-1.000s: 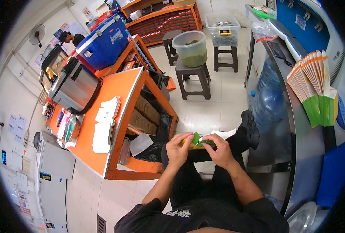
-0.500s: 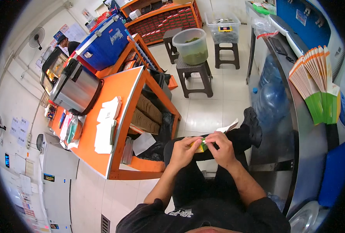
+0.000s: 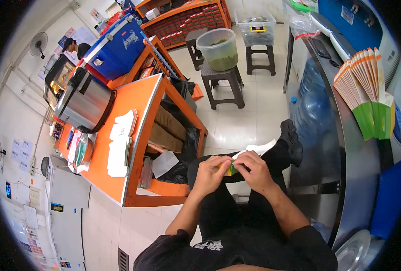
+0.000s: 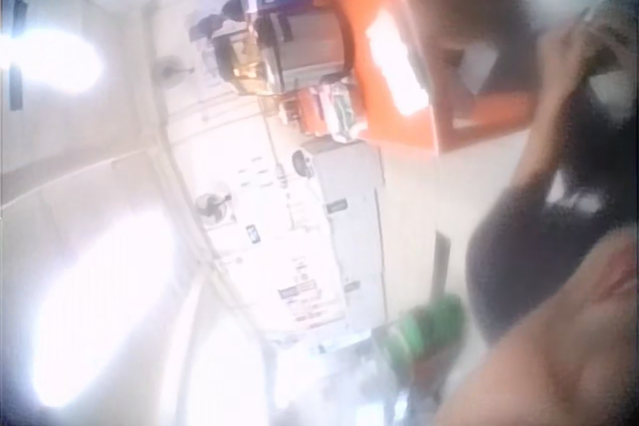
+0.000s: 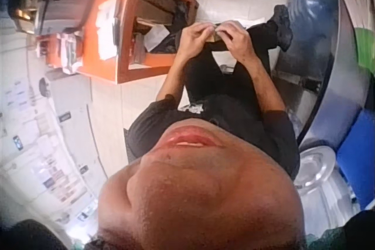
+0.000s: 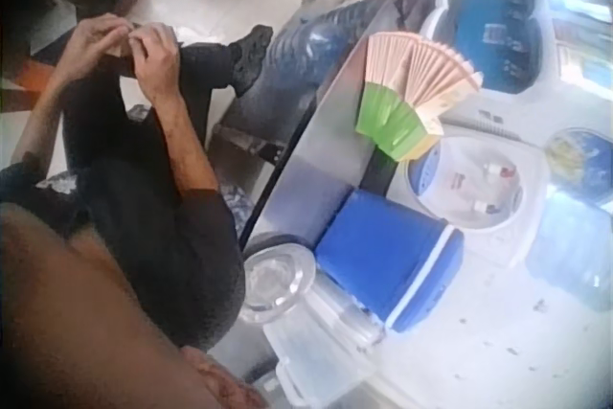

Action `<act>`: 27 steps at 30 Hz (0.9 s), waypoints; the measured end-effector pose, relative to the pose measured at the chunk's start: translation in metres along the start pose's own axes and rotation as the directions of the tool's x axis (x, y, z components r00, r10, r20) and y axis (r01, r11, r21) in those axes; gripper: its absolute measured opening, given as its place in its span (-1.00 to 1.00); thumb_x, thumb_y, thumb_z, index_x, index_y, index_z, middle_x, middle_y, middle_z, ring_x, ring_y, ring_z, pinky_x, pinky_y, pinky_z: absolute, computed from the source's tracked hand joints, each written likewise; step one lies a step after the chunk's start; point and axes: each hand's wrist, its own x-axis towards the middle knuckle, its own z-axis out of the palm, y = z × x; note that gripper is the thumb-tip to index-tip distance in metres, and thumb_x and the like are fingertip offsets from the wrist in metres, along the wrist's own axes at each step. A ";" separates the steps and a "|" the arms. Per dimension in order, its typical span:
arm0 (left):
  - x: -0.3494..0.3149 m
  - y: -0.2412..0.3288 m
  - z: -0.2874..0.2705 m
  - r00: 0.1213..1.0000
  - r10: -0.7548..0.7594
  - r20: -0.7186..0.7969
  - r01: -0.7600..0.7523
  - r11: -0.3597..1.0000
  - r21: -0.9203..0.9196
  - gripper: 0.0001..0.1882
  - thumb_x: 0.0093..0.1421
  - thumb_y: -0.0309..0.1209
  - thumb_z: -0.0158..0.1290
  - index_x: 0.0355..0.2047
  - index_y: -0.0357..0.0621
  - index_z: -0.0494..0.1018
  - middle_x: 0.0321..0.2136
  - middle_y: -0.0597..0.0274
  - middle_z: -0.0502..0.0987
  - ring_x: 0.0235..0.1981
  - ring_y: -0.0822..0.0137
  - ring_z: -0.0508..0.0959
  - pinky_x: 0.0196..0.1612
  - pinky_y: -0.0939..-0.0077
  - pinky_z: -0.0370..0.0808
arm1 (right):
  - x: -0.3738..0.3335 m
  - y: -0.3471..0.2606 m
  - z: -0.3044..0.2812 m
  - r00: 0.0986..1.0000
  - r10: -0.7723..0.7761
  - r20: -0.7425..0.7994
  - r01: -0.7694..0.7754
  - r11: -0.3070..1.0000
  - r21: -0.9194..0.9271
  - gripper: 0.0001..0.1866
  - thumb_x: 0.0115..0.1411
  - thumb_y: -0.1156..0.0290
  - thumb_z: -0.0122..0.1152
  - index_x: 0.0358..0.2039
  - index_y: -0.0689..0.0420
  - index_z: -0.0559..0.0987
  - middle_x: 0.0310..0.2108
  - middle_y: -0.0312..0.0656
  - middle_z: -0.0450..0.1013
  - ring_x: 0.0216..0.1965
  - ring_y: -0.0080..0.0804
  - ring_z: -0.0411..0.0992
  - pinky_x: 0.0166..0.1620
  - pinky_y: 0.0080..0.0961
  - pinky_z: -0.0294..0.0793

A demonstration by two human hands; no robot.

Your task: The person assembles cardboard food boxes by hand, folding the flaps and interlocking the tabs to form the box shape, and places them onto a stack on a metal table.

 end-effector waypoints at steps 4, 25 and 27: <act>0.002 0.004 -0.004 0.998 0.047 0.042 -0.048 0.998 0.030 -0.80 0.20 -0.38 0.09 -0.27 -0.26 0.56 -0.44 0.14 0.56 -0.39 0.32 0.50 -0.26 0.50 0.41 | 0.004 -0.004 -0.005 0.976 0.216 0.033 -0.218 0.966 0.140 -0.86 0.04 0.55 0.24 -0.36 0.22 0.50 -0.37 -0.14 0.44 -0.27 -0.22 0.46 -0.19 -0.38 0.45; 0.010 -0.021 -0.040 0.950 -0.168 0.265 0.229 0.949 -0.218 -0.76 0.25 -0.46 0.02 -0.10 -0.30 0.44 -0.23 0.25 0.54 -0.23 0.55 0.49 -0.17 0.65 0.41 | 0.022 0.005 -0.039 0.905 0.399 -0.149 -0.371 0.910 0.188 -0.66 0.08 0.38 0.33 -0.25 0.19 0.36 -0.30 -0.12 0.44 -0.19 -0.24 0.45 -0.01 -0.39 0.38; 0.013 -0.003 -0.035 0.970 -0.148 0.194 0.210 0.912 -0.352 -0.75 0.25 -0.46 0.03 -0.08 -0.32 0.43 -0.23 0.25 0.54 -0.22 0.53 0.50 -0.14 0.65 0.41 | 0.025 -0.005 -0.039 0.968 0.162 -0.193 -0.144 0.984 0.104 -0.56 -0.02 0.30 0.42 -0.26 0.16 0.35 -0.23 -0.10 0.40 -0.14 -0.18 0.42 0.00 -0.36 0.38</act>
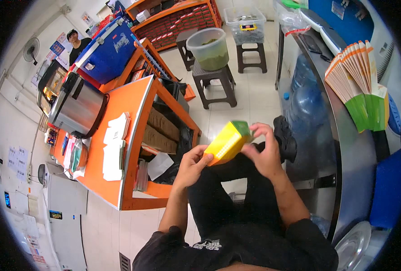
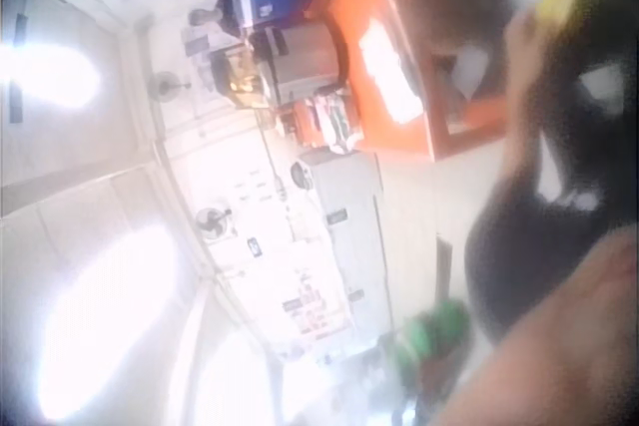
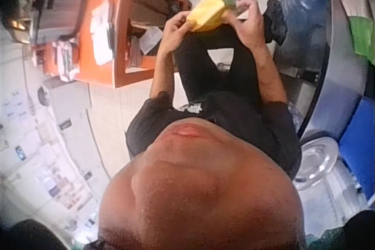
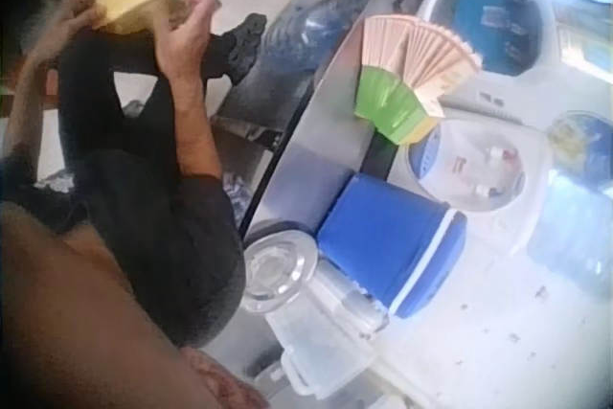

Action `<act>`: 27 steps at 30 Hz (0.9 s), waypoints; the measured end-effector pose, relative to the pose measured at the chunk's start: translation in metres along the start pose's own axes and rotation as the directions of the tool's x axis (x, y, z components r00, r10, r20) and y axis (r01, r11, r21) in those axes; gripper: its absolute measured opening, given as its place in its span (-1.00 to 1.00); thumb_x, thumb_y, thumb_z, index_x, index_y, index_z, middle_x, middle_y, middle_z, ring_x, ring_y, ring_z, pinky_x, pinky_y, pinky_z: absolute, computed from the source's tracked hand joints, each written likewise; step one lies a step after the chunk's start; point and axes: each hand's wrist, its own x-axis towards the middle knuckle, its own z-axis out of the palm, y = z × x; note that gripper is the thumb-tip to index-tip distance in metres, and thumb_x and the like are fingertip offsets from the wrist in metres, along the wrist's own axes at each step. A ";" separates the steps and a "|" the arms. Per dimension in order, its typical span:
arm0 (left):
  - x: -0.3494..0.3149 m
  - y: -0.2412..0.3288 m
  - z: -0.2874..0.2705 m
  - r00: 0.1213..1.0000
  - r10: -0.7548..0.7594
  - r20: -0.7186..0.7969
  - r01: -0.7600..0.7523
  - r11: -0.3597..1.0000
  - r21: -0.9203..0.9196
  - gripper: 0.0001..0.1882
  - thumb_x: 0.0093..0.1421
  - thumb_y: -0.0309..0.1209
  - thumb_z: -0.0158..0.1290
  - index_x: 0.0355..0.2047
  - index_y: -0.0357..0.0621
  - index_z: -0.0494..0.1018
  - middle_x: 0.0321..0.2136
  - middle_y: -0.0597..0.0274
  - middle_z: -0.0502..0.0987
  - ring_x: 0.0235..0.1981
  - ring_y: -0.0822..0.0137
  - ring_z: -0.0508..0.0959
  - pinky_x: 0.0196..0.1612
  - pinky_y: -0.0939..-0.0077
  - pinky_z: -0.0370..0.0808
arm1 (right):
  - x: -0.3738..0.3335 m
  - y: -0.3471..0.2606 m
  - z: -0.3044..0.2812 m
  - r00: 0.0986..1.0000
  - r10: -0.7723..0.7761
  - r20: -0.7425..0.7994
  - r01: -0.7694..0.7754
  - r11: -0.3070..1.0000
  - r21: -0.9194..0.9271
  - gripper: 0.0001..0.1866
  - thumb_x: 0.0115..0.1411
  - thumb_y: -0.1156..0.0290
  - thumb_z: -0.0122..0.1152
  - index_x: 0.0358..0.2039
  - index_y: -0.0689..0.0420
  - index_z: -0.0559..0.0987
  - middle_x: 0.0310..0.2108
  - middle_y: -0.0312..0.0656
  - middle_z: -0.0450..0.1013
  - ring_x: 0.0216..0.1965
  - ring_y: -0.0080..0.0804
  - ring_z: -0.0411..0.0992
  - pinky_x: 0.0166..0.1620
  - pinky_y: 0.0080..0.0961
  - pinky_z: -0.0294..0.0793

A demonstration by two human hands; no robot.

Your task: The person assembles cardboard food boxes by hand, folding the flaps and interlocking the tabs to form the box shape, and places them onto a stack on a metal table.

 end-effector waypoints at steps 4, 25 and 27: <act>0.018 0.018 0.025 0.984 0.063 -0.164 -0.116 0.933 -0.342 -0.66 0.22 -0.46 0.09 -0.03 -0.33 0.33 -0.21 0.19 0.54 -0.18 0.47 0.52 -0.08 0.60 0.43 | -0.005 -0.017 0.013 0.939 -0.305 0.160 0.331 0.928 -0.173 -0.41 -0.19 0.22 0.54 -0.25 0.09 0.34 -0.06 -0.09 0.29 -0.04 -0.09 0.35 -0.01 -0.29 0.41; 0.024 0.010 0.071 0.824 0.424 -0.375 -0.477 0.877 -0.057 -0.88 0.09 -0.64 0.18 -0.33 -0.34 0.52 -0.32 0.21 0.54 -0.34 0.52 0.50 -0.27 0.68 0.44 | -0.006 -0.020 0.012 0.946 -0.296 -0.135 0.283 0.953 -0.112 -0.88 0.17 0.51 0.09 -0.27 0.22 0.47 -0.21 -0.05 0.47 -0.15 -0.25 0.46 -0.11 -0.39 0.45; 0.021 0.009 0.076 0.792 0.496 -0.356 -0.525 0.851 0.017 -0.86 0.10 -0.63 0.18 -0.31 -0.37 0.50 -0.32 0.19 0.53 -0.35 0.51 0.49 -0.28 0.68 0.43 | -0.009 -0.024 0.014 0.963 -0.240 -0.125 0.237 0.971 -0.036 -0.87 0.18 0.51 0.07 -0.26 0.23 0.46 -0.16 -0.03 0.44 -0.15 -0.20 0.45 -0.07 -0.37 0.43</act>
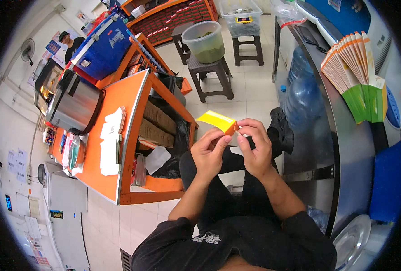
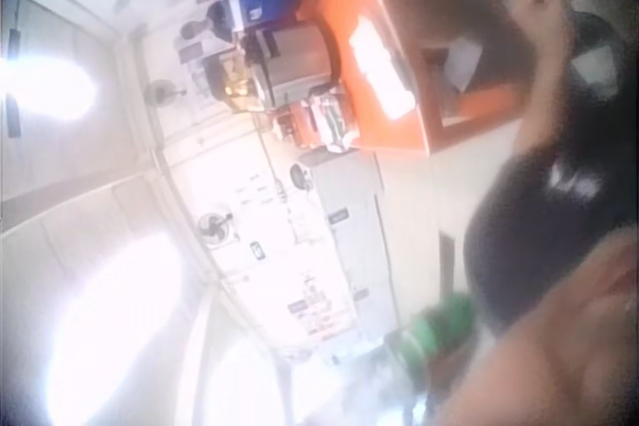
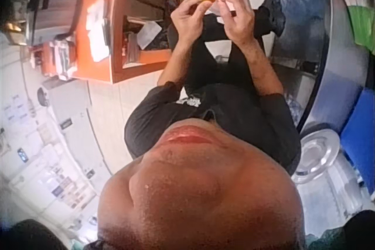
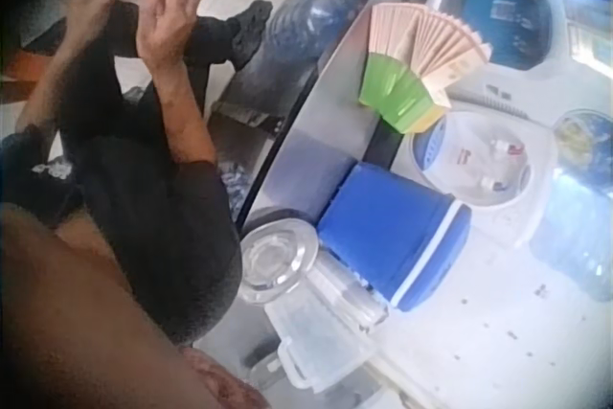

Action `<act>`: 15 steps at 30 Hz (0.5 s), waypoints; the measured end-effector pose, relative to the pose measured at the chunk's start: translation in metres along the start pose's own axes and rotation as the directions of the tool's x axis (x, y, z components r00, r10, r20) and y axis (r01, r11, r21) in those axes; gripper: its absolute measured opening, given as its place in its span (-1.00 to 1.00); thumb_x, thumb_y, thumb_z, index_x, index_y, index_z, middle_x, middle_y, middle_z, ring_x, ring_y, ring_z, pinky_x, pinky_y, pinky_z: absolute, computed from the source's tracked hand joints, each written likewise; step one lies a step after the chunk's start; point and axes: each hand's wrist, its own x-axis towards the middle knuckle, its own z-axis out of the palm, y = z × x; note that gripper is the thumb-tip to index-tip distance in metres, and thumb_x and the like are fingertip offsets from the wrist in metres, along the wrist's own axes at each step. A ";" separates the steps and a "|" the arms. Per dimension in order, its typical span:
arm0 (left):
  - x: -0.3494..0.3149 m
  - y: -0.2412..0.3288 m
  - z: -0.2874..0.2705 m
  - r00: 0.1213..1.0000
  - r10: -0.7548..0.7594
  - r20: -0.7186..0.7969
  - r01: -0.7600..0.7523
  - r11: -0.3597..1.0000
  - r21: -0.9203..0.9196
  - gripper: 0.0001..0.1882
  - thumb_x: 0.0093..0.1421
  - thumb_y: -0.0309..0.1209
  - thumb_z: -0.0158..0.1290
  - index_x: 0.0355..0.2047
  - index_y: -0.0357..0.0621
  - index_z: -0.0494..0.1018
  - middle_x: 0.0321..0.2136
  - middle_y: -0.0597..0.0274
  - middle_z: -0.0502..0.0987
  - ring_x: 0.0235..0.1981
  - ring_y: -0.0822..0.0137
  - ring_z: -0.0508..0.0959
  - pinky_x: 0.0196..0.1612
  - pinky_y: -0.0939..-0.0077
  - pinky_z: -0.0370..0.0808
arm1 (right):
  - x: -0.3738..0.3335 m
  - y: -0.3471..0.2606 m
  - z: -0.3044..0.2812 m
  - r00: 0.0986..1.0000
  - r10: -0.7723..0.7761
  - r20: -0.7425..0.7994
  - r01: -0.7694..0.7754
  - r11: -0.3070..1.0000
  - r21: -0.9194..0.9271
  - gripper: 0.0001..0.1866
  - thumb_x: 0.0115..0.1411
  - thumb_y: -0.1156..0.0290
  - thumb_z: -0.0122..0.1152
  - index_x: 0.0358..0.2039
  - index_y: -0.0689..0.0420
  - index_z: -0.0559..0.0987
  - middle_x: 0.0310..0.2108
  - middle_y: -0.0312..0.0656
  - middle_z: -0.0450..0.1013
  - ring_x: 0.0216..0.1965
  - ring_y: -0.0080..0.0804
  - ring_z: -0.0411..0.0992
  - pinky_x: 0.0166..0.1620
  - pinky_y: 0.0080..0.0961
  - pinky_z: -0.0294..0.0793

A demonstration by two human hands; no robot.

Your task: The person assembles cardboard food boxes by hand, folding the flaps and interlocking the tabs to form the box shape, and places them onto a stack on a metal table.

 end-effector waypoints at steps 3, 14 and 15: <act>-0.003 -0.002 0.001 0.999 -0.031 -0.014 0.031 0.999 -0.030 -0.86 0.12 -0.61 0.16 -0.29 -0.37 0.50 -0.29 0.18 0.52 -0.34 0.51 0.49 -0.27 0.69 0.43 | -0.003 0.010 -0.001 0.995 0.097 -0.028 -0.094 0.992 0.087 -0.88 0.20 0.50 0.05 -0.26 0.25 0.45 -0.11 -0.04 0.42 -0.16 -0.23 0.45 -0.08 -0.39 0.43; -0.005 0.002 0.006 0.988 -0.150 0.044 0.151 0.988 -0.028 -0.84 0.13 -0.58 0.17 -0.26 -0.33 0.50 -0.36 0.24 0.56 -0.34 0.52 0.52 -0.24 0.69 0.44 | 0.001 0.004 -0.007 0.986 0.148 0.078 -0.155 0.983 0.093 -0.86 0.24 0.44 0.06 -0.28 0.24 0.46 -0.07 -0.05 0.39 -0.04 -0.23 0.39 0.02 -0.39 0.37; -0.005 0.003 0.006 0.987 -0.153 0.045 0.155 0.986 -0.053 -0.84 0.12 -0.58 0.18 -0.26 -0.33 0.50 -0.37 0.24 0.57 -0.34 0.52 0.52 -0.24 0.69 0.44 | 0.002 0.003 -0.007 0.986 0.144 0.086 -0.152 0.985 0.088 -0.86 0.24 0.43 0.07 -0.28 0.24 0.47 -0.07 -0.05 0.39 -0.03 -0.22 0.40 0.02 -0.38 0.38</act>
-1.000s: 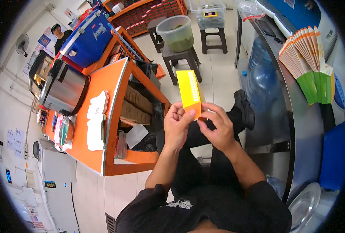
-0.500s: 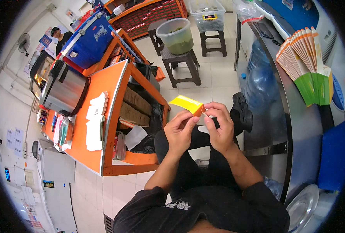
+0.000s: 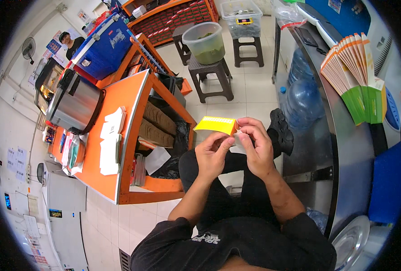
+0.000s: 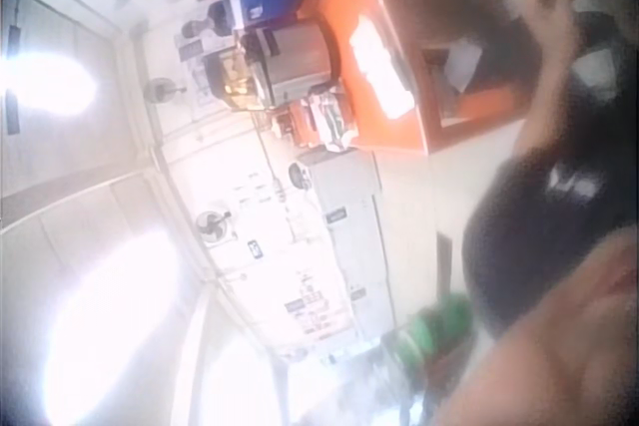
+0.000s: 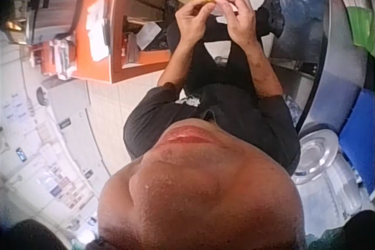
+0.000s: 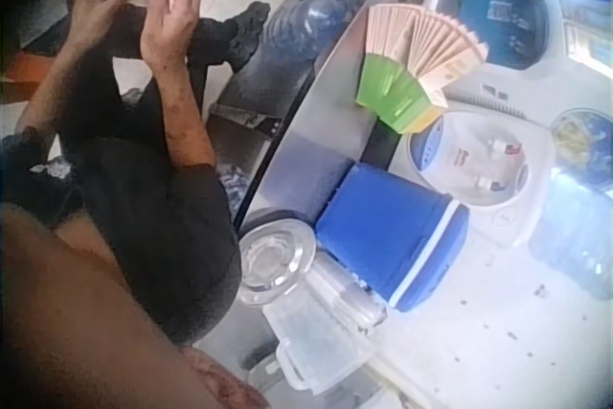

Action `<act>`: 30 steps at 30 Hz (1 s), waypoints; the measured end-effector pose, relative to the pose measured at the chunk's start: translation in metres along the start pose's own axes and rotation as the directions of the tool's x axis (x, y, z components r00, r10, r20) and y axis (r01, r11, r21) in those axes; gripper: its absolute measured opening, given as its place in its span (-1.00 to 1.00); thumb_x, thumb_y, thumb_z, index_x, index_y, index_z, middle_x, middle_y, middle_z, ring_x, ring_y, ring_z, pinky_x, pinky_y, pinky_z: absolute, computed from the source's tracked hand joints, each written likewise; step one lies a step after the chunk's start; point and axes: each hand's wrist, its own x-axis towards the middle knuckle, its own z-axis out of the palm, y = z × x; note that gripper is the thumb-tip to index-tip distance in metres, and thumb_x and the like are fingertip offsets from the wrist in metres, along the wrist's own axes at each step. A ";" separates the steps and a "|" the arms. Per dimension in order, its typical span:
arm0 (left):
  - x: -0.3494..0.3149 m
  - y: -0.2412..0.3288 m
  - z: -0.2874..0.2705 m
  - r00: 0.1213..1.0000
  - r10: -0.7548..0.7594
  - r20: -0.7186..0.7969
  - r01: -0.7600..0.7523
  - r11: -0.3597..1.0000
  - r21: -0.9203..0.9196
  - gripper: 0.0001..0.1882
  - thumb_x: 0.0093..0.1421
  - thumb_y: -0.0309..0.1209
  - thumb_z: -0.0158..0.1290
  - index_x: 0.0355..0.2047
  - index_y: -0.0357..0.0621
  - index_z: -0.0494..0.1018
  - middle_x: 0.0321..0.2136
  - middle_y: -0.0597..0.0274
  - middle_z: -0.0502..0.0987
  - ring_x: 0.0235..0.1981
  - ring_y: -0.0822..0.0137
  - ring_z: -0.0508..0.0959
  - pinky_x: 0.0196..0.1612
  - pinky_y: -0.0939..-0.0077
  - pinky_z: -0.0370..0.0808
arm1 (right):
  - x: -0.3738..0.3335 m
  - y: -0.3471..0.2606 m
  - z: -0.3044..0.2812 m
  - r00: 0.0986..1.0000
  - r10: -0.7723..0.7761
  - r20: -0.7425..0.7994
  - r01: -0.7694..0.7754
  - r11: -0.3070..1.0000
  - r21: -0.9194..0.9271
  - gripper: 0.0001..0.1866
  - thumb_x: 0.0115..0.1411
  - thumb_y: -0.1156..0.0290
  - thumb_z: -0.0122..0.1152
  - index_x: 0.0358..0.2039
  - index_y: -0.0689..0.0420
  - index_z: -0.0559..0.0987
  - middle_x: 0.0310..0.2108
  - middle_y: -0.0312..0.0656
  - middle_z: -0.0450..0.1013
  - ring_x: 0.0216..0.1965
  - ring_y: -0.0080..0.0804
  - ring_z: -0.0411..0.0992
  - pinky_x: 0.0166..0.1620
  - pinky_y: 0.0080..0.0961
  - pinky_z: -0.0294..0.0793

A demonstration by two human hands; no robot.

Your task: The person assembles cardboard food boxes by hand, folding the flaps and interlocking the tabs to form the box shape, and places them onto a stack on a metal table.

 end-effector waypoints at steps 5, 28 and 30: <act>0.001 0.000 -0.002 1.000 -0.006 0.005 0.006 0.999 -0.043 -0.84 0.11 -0.59 0.18 -0.27 -0.33 0.51 -0.37 0.23 0.56 -0.35 0.52 0.52 -0.25 0.68 0.44 | -0.001 -0.004 0.002 1.000 0.012 -0.004 -0.012 1.000 -0.028 -0.88 0.19 0.48 0.14 -0.29 0.24 0.48 -0.08 -0.07 0.42 -0.07 -0.24 0.44 -0.04 -0.40 0.44; 0.008 0.007 0.002 0.994 0.096 0.055 -0.103 0.985 0.138 -0.81 0.07 -0.55 0.22 -0.28 -0.31 0.55 -0.33 0.17 0.57 -0.35 0.45 0.55 -0.27 0.62 0.46 | 0.004 -0.003 -0.008 0.995 0.091 0.037 -0.094 0.993 0.070 -0.86 0.17 0.56 0.18 -0.26 0.32 0.55 -0.07 -0.11 0.41 -0.17 -0.41 0.50 -0.13 -0.53 0.54; 0.006 0.005 0.004 0.996 0.079 0.037 -0.083 0.989 0.124 -0.81 0.07 -0.55 0.22 -0.28 -0.31 0.55 -0.33 0.17 0.58 -0.36 0.45 0.55 -0.28 0.62 0.46 | 0.006 -0.003 -0.009 0.991 0.121 0.064 -0.128 0.984 0.122 -0.88 0.16 0.56 0.18 -0.28 0.32 0.55 -0.09 -0.11 0.43 -0.19 -0.41 0.50 -0.12 -0.55 0.53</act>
